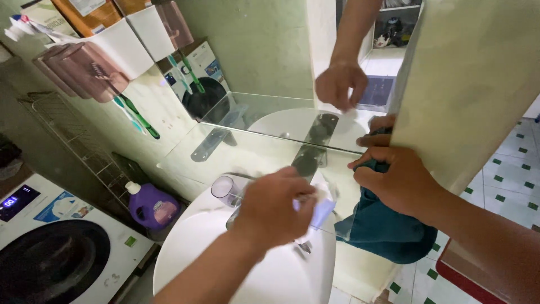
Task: Cleaning a glass bathroom shelf using a cleaning agent and a cloth.
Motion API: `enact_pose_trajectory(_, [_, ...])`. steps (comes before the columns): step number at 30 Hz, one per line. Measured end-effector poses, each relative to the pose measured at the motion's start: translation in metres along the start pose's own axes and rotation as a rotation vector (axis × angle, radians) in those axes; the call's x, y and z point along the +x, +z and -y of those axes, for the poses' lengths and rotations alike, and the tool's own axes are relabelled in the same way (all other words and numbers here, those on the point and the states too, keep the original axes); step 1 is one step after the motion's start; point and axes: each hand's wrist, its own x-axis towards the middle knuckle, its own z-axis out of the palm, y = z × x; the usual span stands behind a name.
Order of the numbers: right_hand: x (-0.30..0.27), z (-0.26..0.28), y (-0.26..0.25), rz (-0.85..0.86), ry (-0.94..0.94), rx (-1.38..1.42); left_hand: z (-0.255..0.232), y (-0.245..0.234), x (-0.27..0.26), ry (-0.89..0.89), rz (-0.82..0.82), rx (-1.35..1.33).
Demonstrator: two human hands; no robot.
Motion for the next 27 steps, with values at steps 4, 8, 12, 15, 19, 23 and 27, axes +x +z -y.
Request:
enact_pose_trajectory(4, [0.002,-0.007,0.003,0.000,-0.037,0.035,0.082,-0.013,-0.003,-0.089,-0.097,-0.008])
enact_pose_trajectory(8, [0.002,-0.002,0.002,0.017,0.041,0.012,0.146,-0.066,-0.009,-0.467,-0.127,0.294])
enact_pose_trajectory(12, [0.004,-0.011,0.003,0.002,-0.070,0.000,0.134,-0.096,-0.007,-0.881,-0.122,0.274])
enact_pose_trajectory(15, [0.000,-0.004,0.001,0.004,-0.006,0.008,0.153,-0.082,-0.005,-0.747,-0.151,0.405])
enact_pose_trajectory(19, [0.002,-0.001,0.004,0.001,0.036,0.016,0.119,-0.048,0.002,-0.637,-0.076,0.497])
enact_pose_trajectory(23, [-0.001,-0.003,0.002,-0.004,-0.005,0.052,0.058,-0.004,0.008,-0.385,-0.208,0.287])
enact_pose_trajectory(27, [0.002,-0.008,0.005,-0.013,-0.026,0.058,0.016,0.010,0.012,-0.343,-0.158,0.169])
